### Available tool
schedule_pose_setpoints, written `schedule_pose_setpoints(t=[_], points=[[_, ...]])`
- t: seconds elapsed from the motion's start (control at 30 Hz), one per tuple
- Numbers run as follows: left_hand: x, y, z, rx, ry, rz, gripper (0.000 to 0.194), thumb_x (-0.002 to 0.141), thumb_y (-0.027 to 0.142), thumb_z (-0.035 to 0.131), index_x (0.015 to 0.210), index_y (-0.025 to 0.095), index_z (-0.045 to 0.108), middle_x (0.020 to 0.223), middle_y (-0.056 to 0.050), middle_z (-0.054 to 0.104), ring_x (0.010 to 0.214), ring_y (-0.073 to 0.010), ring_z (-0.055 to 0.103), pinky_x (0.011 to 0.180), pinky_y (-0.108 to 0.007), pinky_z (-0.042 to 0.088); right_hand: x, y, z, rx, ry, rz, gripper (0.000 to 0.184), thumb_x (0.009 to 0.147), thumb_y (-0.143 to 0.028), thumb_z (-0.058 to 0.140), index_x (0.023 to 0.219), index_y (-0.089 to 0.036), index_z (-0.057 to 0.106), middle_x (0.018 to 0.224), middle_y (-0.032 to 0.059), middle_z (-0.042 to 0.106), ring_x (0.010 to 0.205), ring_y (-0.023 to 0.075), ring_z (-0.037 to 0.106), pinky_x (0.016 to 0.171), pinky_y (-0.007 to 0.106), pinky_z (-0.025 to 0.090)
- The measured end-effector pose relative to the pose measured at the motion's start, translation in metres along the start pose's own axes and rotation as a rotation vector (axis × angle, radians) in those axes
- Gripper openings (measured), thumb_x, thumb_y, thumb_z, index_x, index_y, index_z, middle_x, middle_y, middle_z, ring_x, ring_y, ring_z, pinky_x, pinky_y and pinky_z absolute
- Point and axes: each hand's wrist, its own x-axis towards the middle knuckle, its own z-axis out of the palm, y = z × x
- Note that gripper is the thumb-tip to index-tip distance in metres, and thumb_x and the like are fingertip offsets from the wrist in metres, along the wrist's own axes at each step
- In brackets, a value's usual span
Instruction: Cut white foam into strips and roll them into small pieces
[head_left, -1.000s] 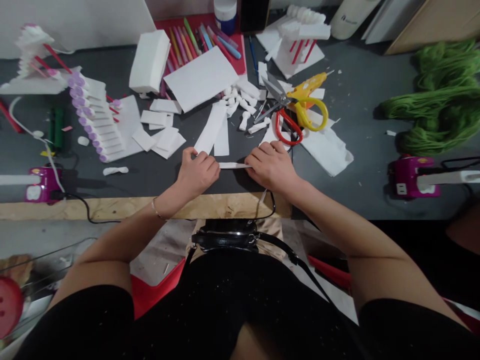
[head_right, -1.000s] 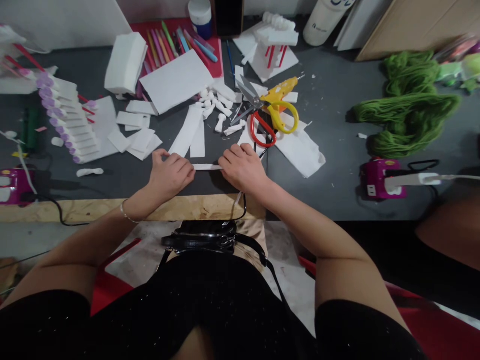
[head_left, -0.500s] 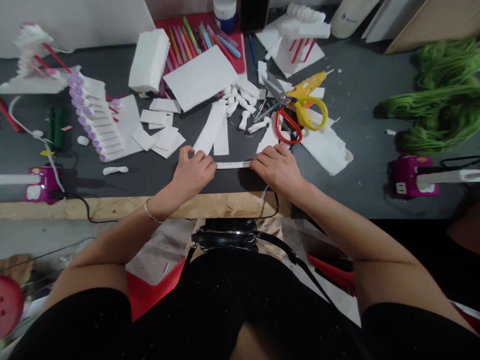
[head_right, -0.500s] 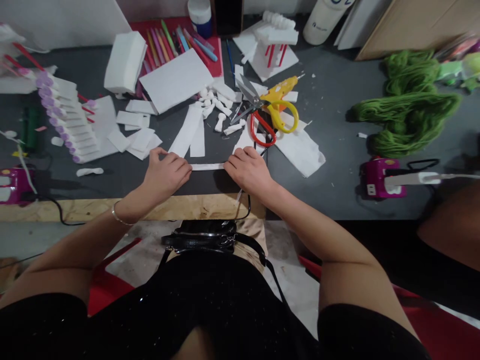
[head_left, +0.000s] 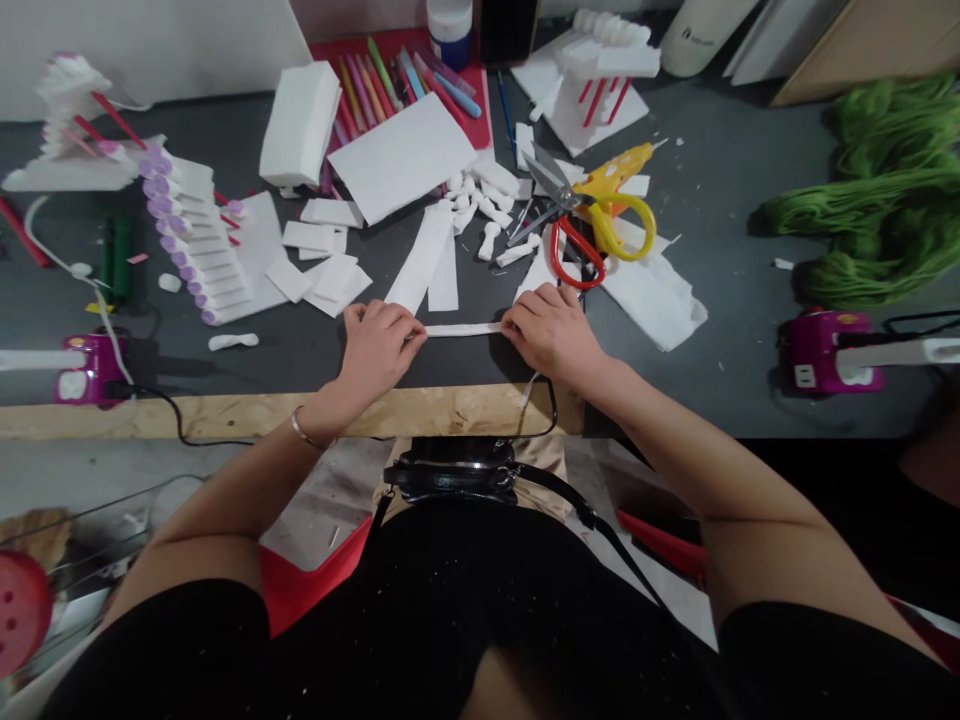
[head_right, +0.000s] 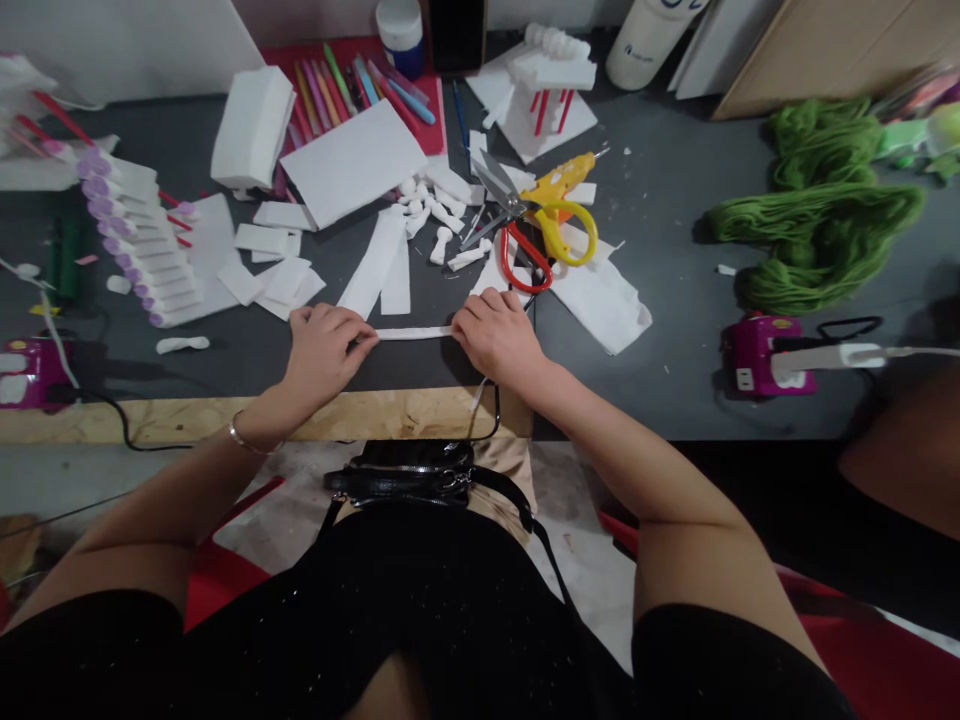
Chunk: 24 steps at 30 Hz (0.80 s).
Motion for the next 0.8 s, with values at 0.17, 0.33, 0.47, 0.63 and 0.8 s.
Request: schedule_pose_setpoints(t=[0.17,0.33,0.47,0.63,0.8], points=[[0.001,0.001,0.000,-0.012,-0.024,-0.059,0.026,0.104,0.040,0.054,0.089,0.026,0.072,0.102,-0.007,0.074,0.107,-0.0298,0.058,0.099,-0.052,0.032,0.000,-0.001,-0.001,0.010,-0.030,0.009,0.032,0.108,-0.025,0.045,0.100,-0.016,0.074,0.101,0.0137,0.072,0.102,0.0302,0.051,0.089,0.042,0.032],[0.005,0.003,-0.003,-0.046,-0.061,-0.126,0.032,0.104,0.046,0.056,0.085,0.026,0.074,0.095,-0.007,0.074,0.106,-0.0307,0.059,0.100,-0.052,0.034,0.003,-0.003,-0.005,0.029,-0.053,0.040,0.030,0.106,-0.025,0.047,0.098,-0.016,0.075,0.101,0.0144,0.072,0.103,0.0313,0.051,0.089,0.042,0.031],[0.010,0.004,-0.008,-0.077,-0.113,-0.186,0.029,0.100,0.045,0.062,0.083,0.025,0.075,0.093,-0.007,0.074,0.104,-0.0310,0.059,0.100,-0.052,0.036,0.006,-0.004,-0.009,0.039,-0.106,0.088,0.024,0.104,-0.026,0.055,0.097,-0.016,0.076,0.101,0.0141,0.074,0.104,0.0317,0.053,0.091,0.042,0.031],[0.017,0.009,-0.017,-0.070,-0.170,-0.237,0.020,0.095,0.039,0.068,0.082,0.025,0.075,0.095,-0.007,0.076,0.104,-0.0307,0.060,0.101,-0.053,0.037,0.011,-0.005,-0.015,0.022,-0.157,0.120,0.023,0.102,-0.025,0.057,0.097,-0.016,0.077,0.100,0.0148,0.074,0.105,0.0321,0.053,0.091,0.043,0.031],[0.025,0.011,-0.023,-0.051,-0.233,-0.249,0.024,0.093,0.039,0.067,0.076,0.023,0.072,0.091,-0.008,0.076,0.104,-0.0315,0.062,0.102,-0.055,0.036,0.016,-0.007,-0.020,0.001,-0.196,0.134,0.026,0.101,-0.023,0.054,0.098,-0.014,0.078,0.101,0.0164,0.076,0.106,0.0331,0.055,0.094,0.044,0.032]])
